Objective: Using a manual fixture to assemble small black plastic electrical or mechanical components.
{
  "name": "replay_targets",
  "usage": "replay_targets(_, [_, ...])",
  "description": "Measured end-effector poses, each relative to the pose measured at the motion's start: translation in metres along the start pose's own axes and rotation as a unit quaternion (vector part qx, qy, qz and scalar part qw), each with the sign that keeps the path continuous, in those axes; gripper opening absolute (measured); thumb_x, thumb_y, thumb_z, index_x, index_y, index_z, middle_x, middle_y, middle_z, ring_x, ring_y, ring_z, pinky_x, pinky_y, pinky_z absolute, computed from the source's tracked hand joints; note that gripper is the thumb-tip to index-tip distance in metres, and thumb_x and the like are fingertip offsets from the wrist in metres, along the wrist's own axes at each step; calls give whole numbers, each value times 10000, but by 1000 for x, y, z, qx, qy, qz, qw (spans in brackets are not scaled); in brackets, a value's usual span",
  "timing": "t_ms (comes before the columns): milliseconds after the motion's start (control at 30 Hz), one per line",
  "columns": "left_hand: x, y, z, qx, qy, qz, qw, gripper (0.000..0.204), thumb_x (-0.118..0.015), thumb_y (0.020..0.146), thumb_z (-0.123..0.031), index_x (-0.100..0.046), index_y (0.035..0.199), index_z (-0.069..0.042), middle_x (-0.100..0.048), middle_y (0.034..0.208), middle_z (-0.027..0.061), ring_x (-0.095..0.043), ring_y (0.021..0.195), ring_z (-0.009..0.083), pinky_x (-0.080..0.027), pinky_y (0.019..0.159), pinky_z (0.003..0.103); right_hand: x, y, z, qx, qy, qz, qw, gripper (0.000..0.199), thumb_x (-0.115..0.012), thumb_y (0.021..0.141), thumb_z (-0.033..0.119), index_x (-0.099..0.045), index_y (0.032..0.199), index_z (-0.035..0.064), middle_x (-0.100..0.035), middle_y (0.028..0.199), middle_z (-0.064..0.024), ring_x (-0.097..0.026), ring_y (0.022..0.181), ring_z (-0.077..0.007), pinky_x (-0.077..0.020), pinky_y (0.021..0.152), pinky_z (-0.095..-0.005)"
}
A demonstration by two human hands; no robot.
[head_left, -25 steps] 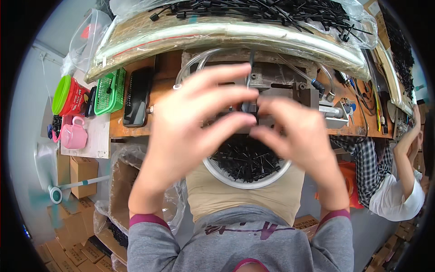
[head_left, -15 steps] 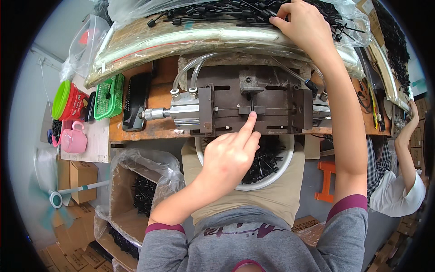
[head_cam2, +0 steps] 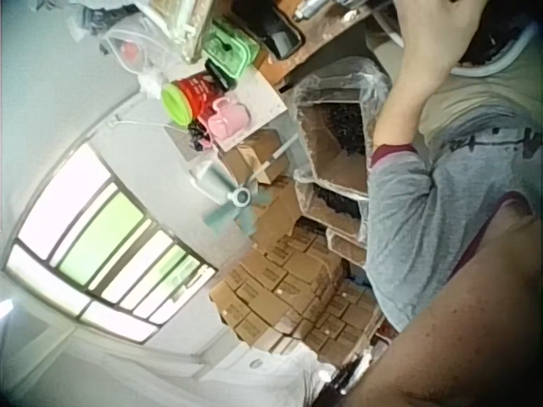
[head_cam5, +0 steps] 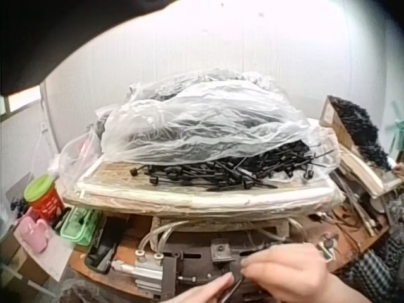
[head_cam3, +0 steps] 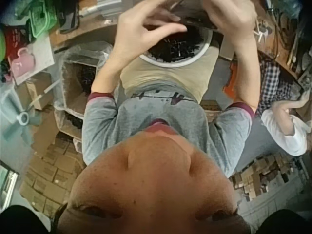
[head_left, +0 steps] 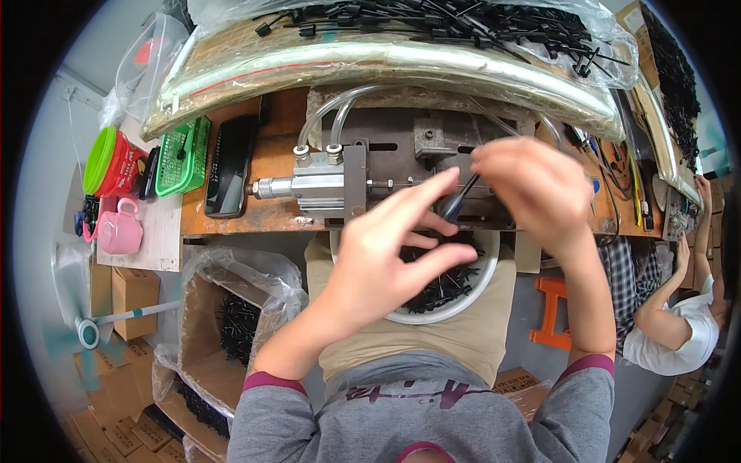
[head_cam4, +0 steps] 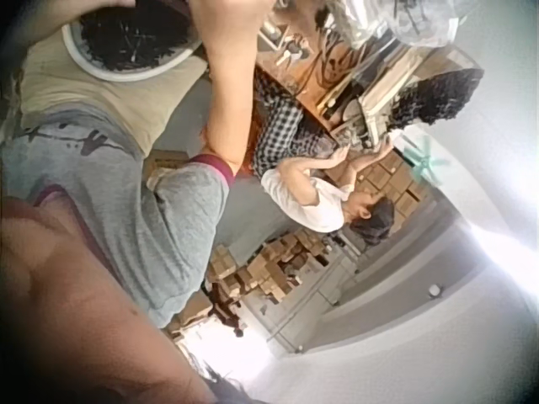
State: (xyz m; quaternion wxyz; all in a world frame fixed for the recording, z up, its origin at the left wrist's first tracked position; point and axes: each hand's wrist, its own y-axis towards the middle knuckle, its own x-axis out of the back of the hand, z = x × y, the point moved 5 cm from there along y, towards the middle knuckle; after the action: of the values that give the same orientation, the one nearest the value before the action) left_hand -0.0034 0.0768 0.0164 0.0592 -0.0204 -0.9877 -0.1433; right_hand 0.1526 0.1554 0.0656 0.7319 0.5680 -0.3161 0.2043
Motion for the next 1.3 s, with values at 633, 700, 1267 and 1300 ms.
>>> replay_targets(633, [-21,-13,21,-181,484,15,856,286,-823,706,-102,-731,971,-46,-693,1267,130,-703,703,206,-555,633,295,5,70,-101,-250,-81,132,956,190,-683,906,163,-661,963,-16,-662,926,-170,-647,863,-301,-511,775,-375])
replay_targets(700, [-19,-11,20,-196,465,10,863,288,-826,700,-107,-731,966,-50,-697,1261,127,-690,669,203,-547,621,294,9,69,-98,-290,-36,124,948,171,-681,905,145,-667,955,-18,-688,895,-164,-670,834,-270,-520,747,-347])
replay_targets(1267, [5,-27,22,-129,217,-40,967,299,-825,719,21,-742,1005,9,-664,1274,166,-733,894,213,-614,732,307,-13,-41,33,-240,61,26,969,286,-789,774,0,-663,1031,-8,-679,1087,-132,-714,931,-247,-586,742,-333])
replay_targets(1300, [8,-32,19,-116,185,-52,975,307,-823,719,41,-745,1015,15,-660,1272,170,-730,911,207,-621,731,305,-22,-47,39,-206,28,28,978,300,-795,747,6,-662,1015,0,-662,1144,-144,-710,952,-289,-588,749,-354])
